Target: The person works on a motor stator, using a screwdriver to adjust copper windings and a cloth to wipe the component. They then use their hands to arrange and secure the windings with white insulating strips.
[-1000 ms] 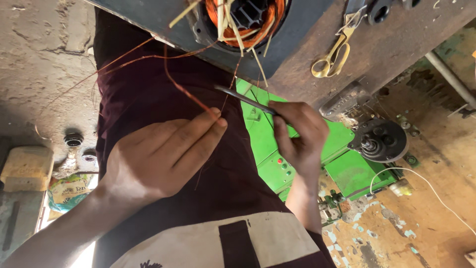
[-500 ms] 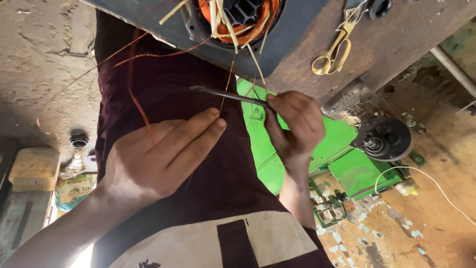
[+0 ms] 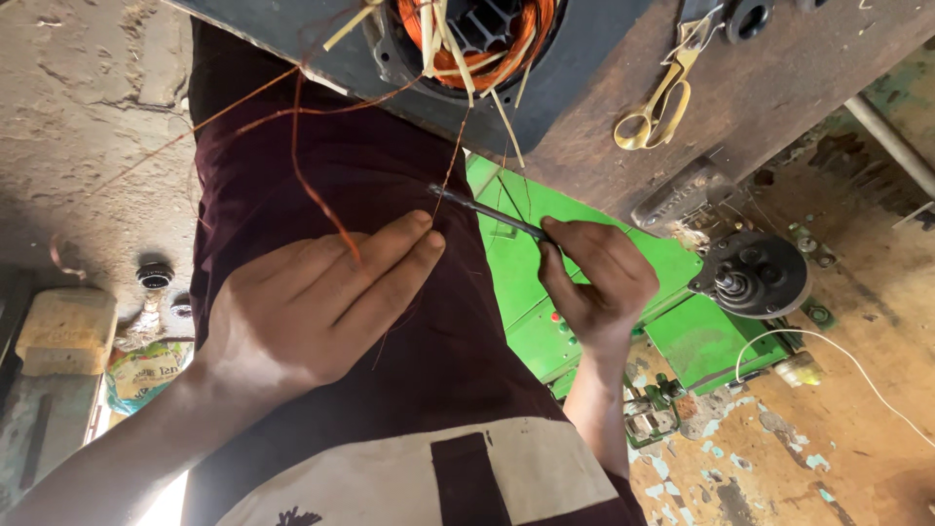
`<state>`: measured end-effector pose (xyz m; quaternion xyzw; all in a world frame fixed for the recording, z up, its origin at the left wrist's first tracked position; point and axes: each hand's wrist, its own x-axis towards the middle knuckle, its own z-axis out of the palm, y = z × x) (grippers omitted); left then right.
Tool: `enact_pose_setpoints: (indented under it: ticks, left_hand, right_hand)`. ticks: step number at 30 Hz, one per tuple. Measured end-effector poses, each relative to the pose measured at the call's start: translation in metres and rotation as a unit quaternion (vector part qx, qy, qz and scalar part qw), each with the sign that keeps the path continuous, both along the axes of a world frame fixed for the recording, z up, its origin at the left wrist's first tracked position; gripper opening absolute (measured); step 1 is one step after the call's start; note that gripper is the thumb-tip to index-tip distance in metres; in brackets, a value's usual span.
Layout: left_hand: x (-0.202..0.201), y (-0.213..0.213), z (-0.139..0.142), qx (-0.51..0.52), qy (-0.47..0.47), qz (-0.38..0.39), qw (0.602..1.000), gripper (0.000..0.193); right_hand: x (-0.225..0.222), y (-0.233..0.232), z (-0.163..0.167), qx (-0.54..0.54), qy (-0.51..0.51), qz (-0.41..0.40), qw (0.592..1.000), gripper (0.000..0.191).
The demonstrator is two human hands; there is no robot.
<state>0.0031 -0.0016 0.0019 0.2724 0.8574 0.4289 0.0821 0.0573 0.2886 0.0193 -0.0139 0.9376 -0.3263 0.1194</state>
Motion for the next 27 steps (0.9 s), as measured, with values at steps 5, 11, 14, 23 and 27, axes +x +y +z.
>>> enact_pose_setpoints:
  ticks: [5, 11, 14, 23, 27]
  left_hand:
    - [0.002, -0.001, -0.002, -0.029, 0.015, -0.008, 0.999, 0.033]
    - [0.004, -0.001, -0.007, -0.016, 0.017, -0.007, 1.000, 0.035]
    - [0.005, -0.001, -0.009, -0.015, 0.016, -0.008, 1.000, 0.031]
    - [0.002, -0.003, -0.008, -0.002, 0.020, -0.006, 1.000, 0.032]
    - [0.001, -0.004, -0.006, -0.006, 0.024, -0.008, 1.000, 0.031]
  right_hand:
    - [-0.007, -0.009, -0.002, -0.006, -0.013, -0.028, 1.000, 0.024]
    - [-0.017, -0.006, -0.011, 0.003, 0.003, -0.021, 1.000, 0.022]
    - [-0.020, -0.003, -0.012, 0.028, 0.018, 0.006, 0.999, 0.024]
    - [-0.022, -0.004, 0.003, 0.077, 0.061, 0.015, 0.995, 0.027]
    - [-0.025, -0.009, 0.008, 0.070, 0.041, 0.036, 0.996, 0.028]
